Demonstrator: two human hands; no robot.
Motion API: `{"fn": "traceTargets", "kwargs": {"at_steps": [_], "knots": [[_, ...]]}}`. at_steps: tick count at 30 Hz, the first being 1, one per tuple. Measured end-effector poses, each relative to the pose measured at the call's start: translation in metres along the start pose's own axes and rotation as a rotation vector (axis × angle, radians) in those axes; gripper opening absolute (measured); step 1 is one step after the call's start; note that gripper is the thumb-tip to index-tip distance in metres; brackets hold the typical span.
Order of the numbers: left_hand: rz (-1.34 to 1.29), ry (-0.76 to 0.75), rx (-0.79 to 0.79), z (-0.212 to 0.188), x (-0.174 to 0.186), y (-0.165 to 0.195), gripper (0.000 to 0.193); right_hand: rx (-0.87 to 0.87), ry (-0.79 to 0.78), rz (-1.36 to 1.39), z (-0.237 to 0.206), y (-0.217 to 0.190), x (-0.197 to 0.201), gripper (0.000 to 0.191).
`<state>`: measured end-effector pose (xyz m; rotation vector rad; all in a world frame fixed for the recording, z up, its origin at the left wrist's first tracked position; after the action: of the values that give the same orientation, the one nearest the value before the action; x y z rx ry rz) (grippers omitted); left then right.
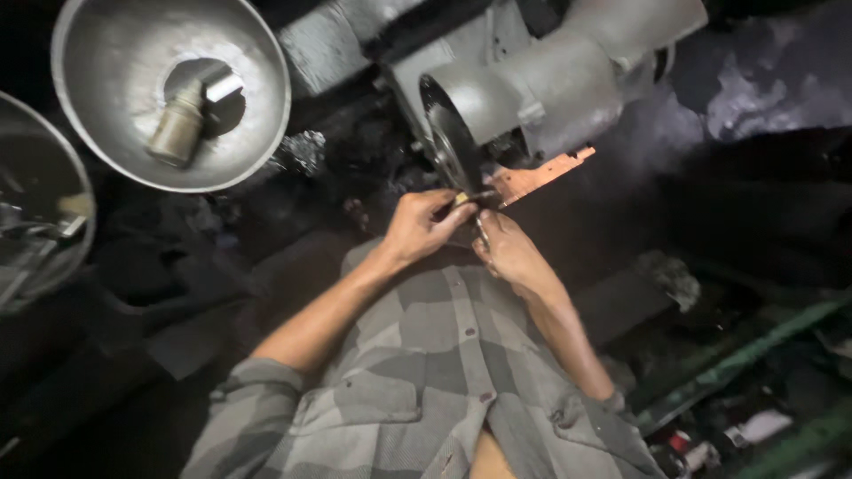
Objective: The person holds small metal components against a spinning bench grinder to grind and smooth their edges, repeatedly dipping the parts into water-filled bowls to cool and rinse them, then returns each part to the grinder. The person works through several parts one at a time at the workstation.
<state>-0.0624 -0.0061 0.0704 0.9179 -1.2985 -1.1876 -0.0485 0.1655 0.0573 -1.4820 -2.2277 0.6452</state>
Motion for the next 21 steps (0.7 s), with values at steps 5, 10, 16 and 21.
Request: {"fn": "traceTargets", "kwargs": {"at_steps": [5,10,16,21], "knots": [[-0.031,0.029,-0.293,-0.013,0.009,0.020,0.029,0.545,0.238,-0.578,-0.038,-0.021,0.005,0.044],[-0.088,0.023,-0.238,-0.037,0.021,0.012,0.032,0.176,-0.208,0.044,-0.025,-0.006,-0.017,0.041],[-0.129,0.052,0.059,-0.042,0.018,-0.021,0.019,-0.026,-0.168,0.043,0.006,-0.004,-0.035,0.042],[-0.030,0.059,0.123,-0.032,0.023,-0.021,0.020,-0.024,-0.164,0.045,0.019,-0.008,-0.035,0.041]]}}
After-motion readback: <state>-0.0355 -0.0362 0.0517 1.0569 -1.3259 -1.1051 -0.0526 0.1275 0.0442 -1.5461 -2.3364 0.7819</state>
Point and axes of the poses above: each hand's wrist, its own z-axis towards the middle knuckle, its own x-axis out of the back of the hand, y = z × x, the point moved 5 cm from there along z, towards the middle knuckle, and after that the axes turned 3 degrees about -x, right-handed, at the moved point
